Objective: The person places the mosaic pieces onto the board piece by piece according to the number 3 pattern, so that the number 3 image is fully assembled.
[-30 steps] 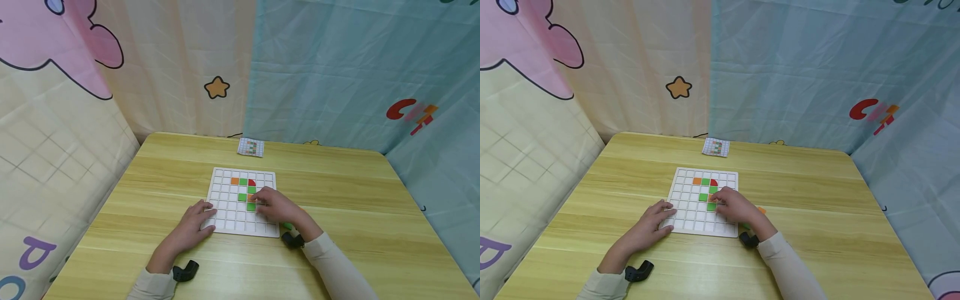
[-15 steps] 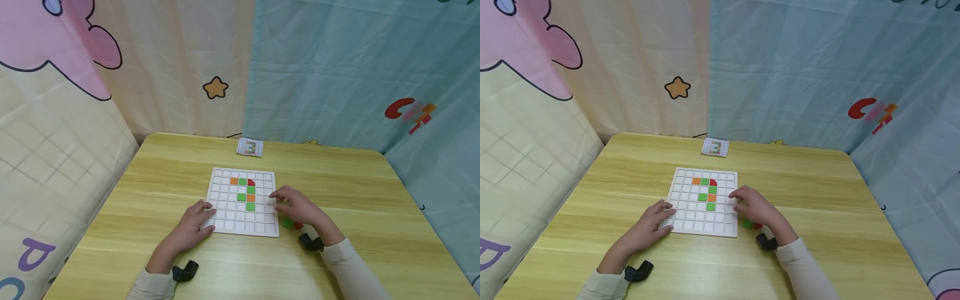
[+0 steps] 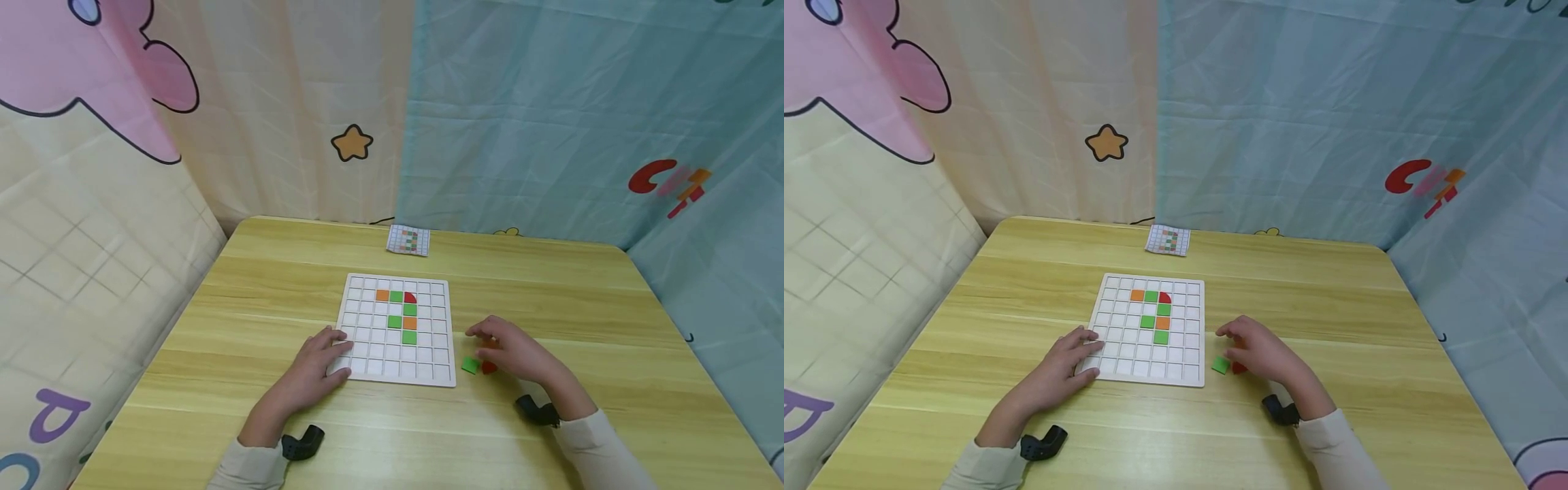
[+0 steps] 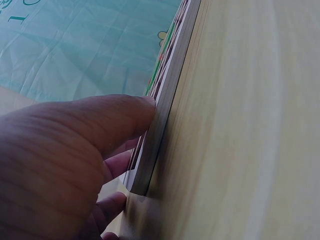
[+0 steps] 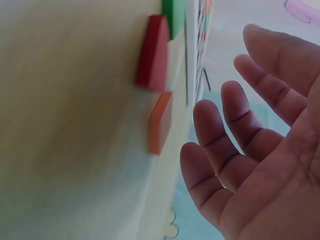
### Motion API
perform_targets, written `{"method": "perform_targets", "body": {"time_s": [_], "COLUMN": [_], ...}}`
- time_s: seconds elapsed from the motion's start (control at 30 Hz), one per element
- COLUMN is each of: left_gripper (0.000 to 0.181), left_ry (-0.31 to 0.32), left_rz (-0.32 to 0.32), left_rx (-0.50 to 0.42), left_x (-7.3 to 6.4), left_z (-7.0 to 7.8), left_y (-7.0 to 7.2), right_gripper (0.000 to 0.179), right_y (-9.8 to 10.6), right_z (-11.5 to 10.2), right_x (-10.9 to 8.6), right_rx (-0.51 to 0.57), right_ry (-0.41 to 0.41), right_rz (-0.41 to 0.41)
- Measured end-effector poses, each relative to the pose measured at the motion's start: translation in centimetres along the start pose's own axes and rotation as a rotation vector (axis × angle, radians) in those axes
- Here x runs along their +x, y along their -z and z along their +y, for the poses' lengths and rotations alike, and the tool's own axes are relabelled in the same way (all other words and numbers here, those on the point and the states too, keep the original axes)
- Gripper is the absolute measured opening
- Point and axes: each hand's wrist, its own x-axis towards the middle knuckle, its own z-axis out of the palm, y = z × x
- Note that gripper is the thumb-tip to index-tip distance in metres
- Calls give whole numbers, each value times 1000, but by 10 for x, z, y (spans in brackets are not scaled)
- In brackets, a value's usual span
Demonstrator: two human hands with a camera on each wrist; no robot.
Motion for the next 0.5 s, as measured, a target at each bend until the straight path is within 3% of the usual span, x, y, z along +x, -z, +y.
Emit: {"method": "perform_targets", "body": {"time_s": [0.5], "left_gripper": [46], "left_ry": [-8], "left_rz": [7], "left_rx": [-6], "left_x": [1], "left_z": [-2], "left_y": [-1], "right_gripper": [27], "right_y": [5], "right_z": [24], "right_x": [-25], "right_rx": [13], "right_ry": [-64], "right_rz": [61]}}
